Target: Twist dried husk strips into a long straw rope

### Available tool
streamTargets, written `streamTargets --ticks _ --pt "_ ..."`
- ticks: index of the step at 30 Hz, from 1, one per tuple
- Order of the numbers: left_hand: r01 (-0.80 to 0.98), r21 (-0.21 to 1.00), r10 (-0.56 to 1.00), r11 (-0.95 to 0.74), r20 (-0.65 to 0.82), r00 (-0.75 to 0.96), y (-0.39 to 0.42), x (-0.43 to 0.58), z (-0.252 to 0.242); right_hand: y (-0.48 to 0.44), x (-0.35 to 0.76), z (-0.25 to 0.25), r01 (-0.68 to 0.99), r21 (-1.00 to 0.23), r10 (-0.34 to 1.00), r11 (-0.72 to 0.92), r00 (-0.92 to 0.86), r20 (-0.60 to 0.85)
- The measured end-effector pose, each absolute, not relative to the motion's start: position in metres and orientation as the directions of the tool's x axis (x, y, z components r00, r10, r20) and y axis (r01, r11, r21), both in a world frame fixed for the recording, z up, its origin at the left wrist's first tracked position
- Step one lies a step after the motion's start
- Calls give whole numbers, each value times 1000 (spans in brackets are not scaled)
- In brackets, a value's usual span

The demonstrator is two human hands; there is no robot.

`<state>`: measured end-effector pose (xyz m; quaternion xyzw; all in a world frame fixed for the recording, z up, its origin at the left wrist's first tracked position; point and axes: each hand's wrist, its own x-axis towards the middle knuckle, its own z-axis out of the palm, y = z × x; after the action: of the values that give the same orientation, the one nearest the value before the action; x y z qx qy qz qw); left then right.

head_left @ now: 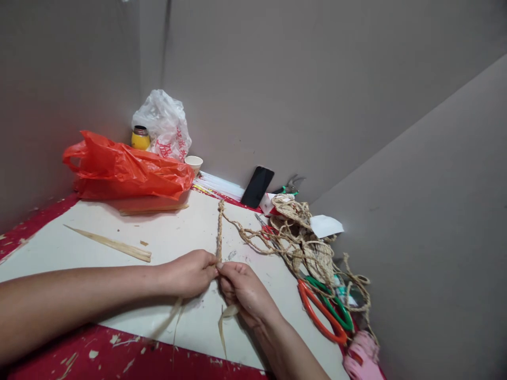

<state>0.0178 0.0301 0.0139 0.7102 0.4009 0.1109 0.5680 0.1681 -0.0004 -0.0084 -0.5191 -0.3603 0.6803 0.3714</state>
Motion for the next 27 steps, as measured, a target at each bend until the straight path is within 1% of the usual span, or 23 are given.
streamTargets --ticks 3,6,8,11,13,14,15,16,18,19,20,21,22,24,25,27 --pt "421 901 670 104 -376 640 22 19 11 -4 165 -7 -183 -855 870 -485 -204 -449" --pt "377 921 709 97 -330 624 15 21 3 -6 161 -7 -199 -858 878 -474 -185 -442" --pt "350 933 729 79 -294 618 13 23 0 -7 158 -8 -176 -869 884 -462 -175 -434" --pt "310 943 710 120 -299 637 13 24 4 -7 157 -9 -161 -871 880 -465 -191 -435" --pt "351 923 667 155 -360 652 20 22 11 -6 159 -7 -192 -857 875 -478 -188 -446" --pt "390 910 661 142 -381 647 24 20 14 -6 161 -6 -212 -849 873 -484 -189 -450" --pt "427 899 682 95 -371 630 30 18 16 -5 162 -5 -229 -841 869 -490 -200 -452" --pt "453 891 730 21 -323 602 35 16 18 -5 164 -3 -239 -834 864 -497 -220 -452" --pt "457 879 838 -138 -142 527 45 13 17 -3 168 -2 -245 -822 850 -514 -276 -449" --pt "434 882 863 -182 -68 501 48 13 15 -3 170 -1 -244 -816 841 -523 -302 -449" --pt "396 900 865 -179 -48 500 50 13 12 -2 171 -1 -242 -811 833 -532 -322 -450" --pt "349 929 847 -124 -84 525 50 15 8 -1 172 -1 -239 -807 825 -540 -339 -452" --pt "302 953 810 -35 -150 567 49 17 4 -1 173 -1 -234 -806 820 -544 -353 -451" --pt "242 963 737 119 -249 628 46 20 -2 0 175 0 -219 -807 810 -549 -376 -449" --pt "237 961 724 146 -267 636 44 21 -4 1 176 1 -207 -808 806 -551 -384 -451" --pt "258 960 740 107 -251 624 42 21 -6 1 179 2 -173 -811 795 -558 -393 -463"
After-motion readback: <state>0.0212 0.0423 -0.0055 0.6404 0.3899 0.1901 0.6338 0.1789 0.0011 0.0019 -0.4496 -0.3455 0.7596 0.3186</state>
